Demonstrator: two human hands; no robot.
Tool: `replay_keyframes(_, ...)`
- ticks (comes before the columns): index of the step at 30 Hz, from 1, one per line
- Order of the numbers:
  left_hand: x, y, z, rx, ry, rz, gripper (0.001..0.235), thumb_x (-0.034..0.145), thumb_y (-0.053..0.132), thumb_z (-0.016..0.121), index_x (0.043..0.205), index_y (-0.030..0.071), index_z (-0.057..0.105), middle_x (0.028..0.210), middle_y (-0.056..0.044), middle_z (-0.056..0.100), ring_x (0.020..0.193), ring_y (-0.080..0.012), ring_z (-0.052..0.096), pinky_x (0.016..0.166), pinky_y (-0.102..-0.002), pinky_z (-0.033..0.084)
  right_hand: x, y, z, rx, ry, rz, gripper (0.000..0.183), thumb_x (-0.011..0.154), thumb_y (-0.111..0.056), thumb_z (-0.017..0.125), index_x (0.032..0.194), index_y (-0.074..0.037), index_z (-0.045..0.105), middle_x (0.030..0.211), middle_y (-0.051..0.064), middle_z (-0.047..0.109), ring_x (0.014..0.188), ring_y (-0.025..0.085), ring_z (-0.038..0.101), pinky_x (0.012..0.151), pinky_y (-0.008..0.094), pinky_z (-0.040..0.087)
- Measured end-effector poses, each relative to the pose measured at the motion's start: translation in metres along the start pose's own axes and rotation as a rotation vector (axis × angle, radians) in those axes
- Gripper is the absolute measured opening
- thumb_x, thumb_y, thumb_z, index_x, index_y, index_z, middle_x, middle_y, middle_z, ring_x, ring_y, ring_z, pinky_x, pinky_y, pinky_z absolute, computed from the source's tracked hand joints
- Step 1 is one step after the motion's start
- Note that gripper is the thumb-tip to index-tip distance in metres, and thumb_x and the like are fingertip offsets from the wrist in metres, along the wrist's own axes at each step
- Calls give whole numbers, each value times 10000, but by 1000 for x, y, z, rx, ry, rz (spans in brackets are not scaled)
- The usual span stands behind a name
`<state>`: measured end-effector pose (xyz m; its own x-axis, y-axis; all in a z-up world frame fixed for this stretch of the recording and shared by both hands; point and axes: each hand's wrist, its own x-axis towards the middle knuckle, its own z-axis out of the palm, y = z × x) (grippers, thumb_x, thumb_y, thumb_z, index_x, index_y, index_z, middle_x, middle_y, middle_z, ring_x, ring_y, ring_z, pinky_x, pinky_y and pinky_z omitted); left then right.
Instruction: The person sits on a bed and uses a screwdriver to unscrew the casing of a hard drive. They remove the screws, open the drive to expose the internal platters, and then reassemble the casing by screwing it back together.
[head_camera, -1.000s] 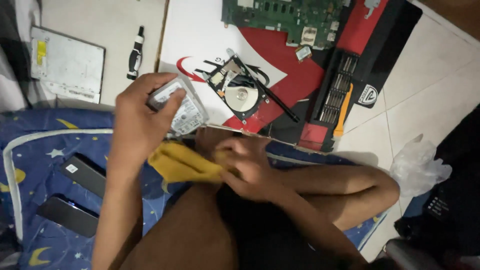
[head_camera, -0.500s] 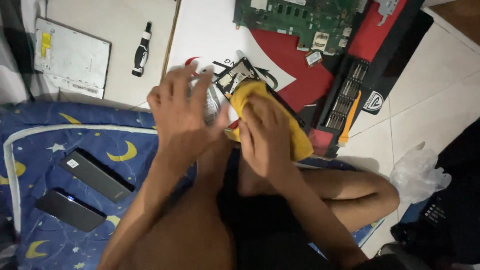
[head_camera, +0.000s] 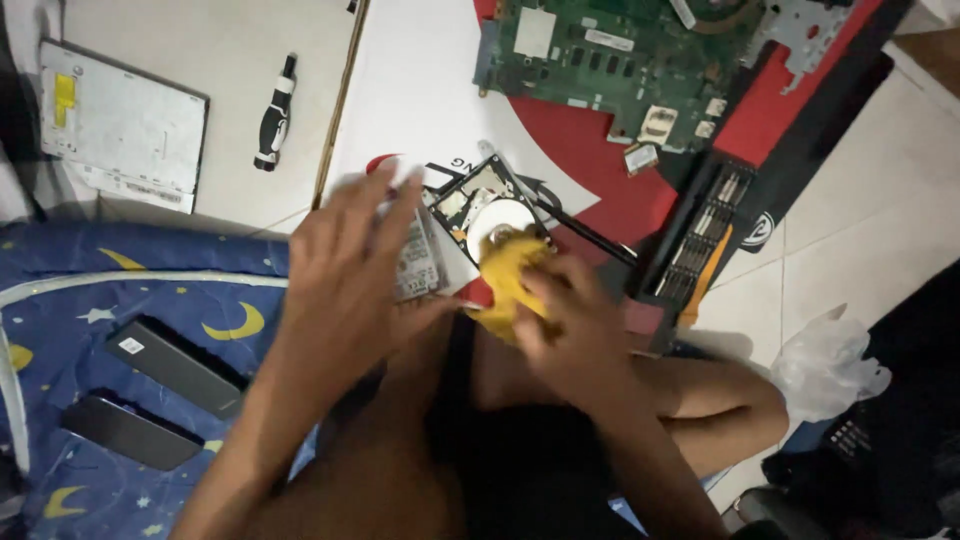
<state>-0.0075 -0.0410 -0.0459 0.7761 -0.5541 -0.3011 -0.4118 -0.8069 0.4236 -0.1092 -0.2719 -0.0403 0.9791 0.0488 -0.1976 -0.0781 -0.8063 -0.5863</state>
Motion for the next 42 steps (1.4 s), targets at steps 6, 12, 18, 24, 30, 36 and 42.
replay_keyframes(6, 7, -11, -24, 10, -104, -90, 1119, 610, 579, 888, 1538, 152, 433, 1299, -155, 503, 1109, -373, 492, 931, -506, 413, -27, 26, -37, -31, -470, 94, 338, 811, -261, 654, 1137, -233, 737, 1174, -5, 681, 957, 243, 700, 843, 441, 514)
replay_keyframes(12, 22, -16, -43, -96, -247, -81, 583, 720, 350, 861, 1171, 81, 606, 1128, -165, 528, 1013, -414, 509, 837, -534, 453, -19, -13, -37, 281, -1165, 220, 333, 989, -368, 569, 1216, -144, 663, 1309, 37, 653, 1214, 280, 613, 1024, 428, 442)
replay_keyframes(18, -15, 15, -79, -509, -160, -110, 140, 969, 208, 644, 1093, 147, 624, 910, -55, 711, 808, -241, 687, 718, -374, 492, -40, -3, -14, 330, -130, 13, 746, 786, -339, 932, 1389, -54, 598, 1397, 102, 565, 1323, 271, 572, 1153, 399, 455)
replay_keyframes(24, 27, 18, -55, -910, -203, -88, 519, 968, 223, 610, 1465, 108, 517, 1203, -101, 778, 1028, -189, 774, 777, -331, 659, -4, -3, 13, 456, 246, 158, 1049, 724, -38, 910, 1573, -34, 293, 1521, 214, 374, 1297, 356, 590, 1131, 440, 570)
replay_keyframes(30, 39, 7, -30, -958, -157, -23, 553, 981, 233, 629, 1478, 36, 486, 1459, -178, 563, 1319, -275, 605, 1038, -373, 500, 0, -4, 10, 363, 259, 93, 971, 763, -162, 940, 1542, -18, 378, 1469, 204, 488, 1335, 358, 620, 1130, 434, 559)
replay_keyframes(36, 36, 10, -10, -842, 114, 55, 368, 984, 115, 694, 1331, -5, 667, 967, -236, 752, 914, -364, 745, 779, -409, 576, 7, 5, 23, 220, 336, -67, 732, 857, -109, 910, 1469, 13, 527, 1402, 168, 491, 1301, 388, 586, 1067, 422, 537)
replay_keyframes(42, 48, 10, 13, -612, 232, 156, 400, 965, 149, 750, 1338, 30, 667, 982, -224, 702, 910, -411, 713, 730, -449, 586, 11, 4, 30, 126, 310, -105, 678, 884, -162, 900, 1459, -32, 567, 1441, 181, 510, 1327, 427, 532, 1110, 532, 433)
